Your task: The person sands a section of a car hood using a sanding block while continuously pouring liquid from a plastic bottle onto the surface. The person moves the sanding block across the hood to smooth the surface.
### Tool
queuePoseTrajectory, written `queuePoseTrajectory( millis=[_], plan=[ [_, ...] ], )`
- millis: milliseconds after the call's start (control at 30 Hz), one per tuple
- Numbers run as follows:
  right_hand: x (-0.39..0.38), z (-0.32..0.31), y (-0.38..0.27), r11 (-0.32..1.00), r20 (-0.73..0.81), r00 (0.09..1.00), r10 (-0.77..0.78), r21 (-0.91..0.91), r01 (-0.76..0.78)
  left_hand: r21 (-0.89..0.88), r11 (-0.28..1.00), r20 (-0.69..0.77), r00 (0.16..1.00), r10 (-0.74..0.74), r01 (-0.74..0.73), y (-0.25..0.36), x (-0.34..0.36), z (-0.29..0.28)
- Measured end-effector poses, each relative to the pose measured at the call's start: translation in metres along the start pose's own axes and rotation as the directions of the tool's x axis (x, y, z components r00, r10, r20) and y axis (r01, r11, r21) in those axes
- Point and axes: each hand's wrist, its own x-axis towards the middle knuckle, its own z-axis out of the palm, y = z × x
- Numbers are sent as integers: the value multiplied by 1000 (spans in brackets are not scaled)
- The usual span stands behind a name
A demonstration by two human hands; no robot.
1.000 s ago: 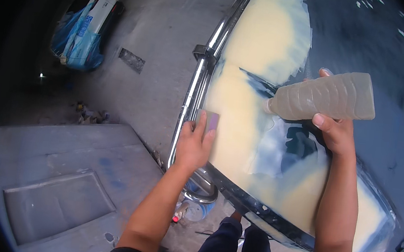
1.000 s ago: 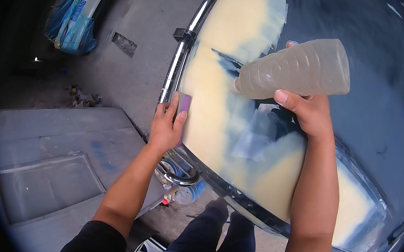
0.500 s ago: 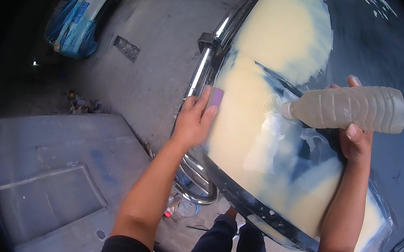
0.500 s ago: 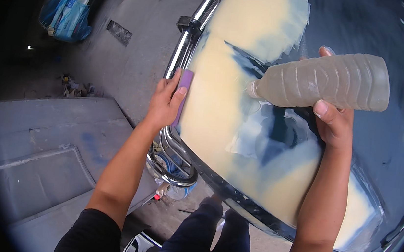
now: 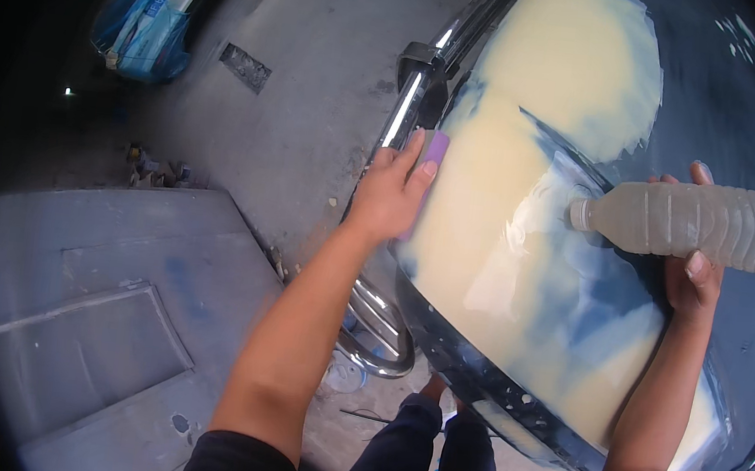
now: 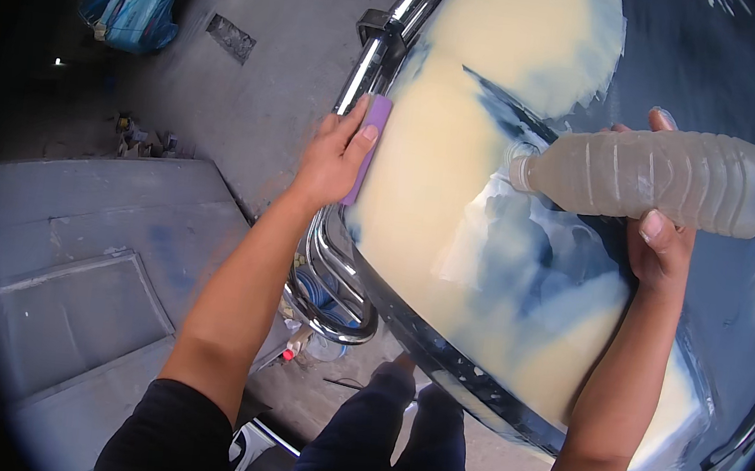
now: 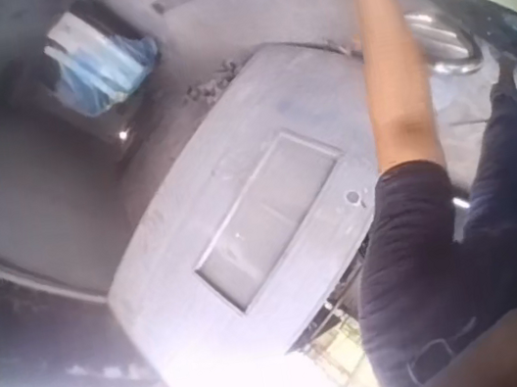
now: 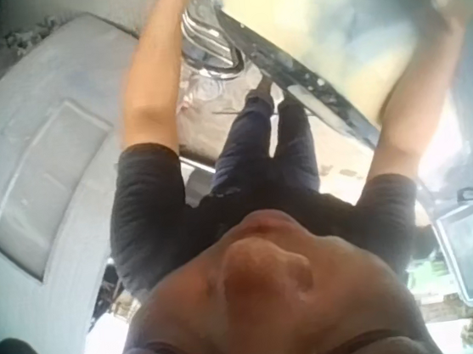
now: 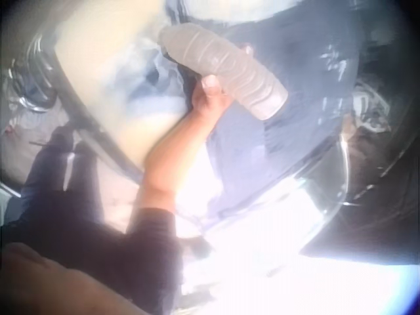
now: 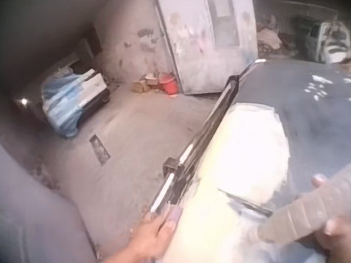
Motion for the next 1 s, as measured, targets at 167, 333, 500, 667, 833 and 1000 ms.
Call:
queuePoseTrajectory(
  millis=[167,333,500,667,833,1000],
  plan=[
    [-2,1,-1,1000,-10,1000,22,7,-22,81,986,-96,984,153,-145,-42,-125,17],
    [2,7,-3,1000,29,1000,9,-2,-9,60,995,-150,985,88,-80,-7,-20,3],
    [0,2,0,1000,1,1000,8,7,-8,44,991,-146,981,131,-126,-11,-16,11],
    [-1,-1,-3,999,1,1000,27,26,-27,153,974,-92,979,183,-167,-15,-126,20],
    [2,12,-5,998,30,999,11,65,-12,29,1000,-101,995,8,-5,-21,-17,1],
    [0,7,-5,999,-28,999,41,32,-40,38,993,-98,989,112,-109,-18,-57,12]
  ],
)
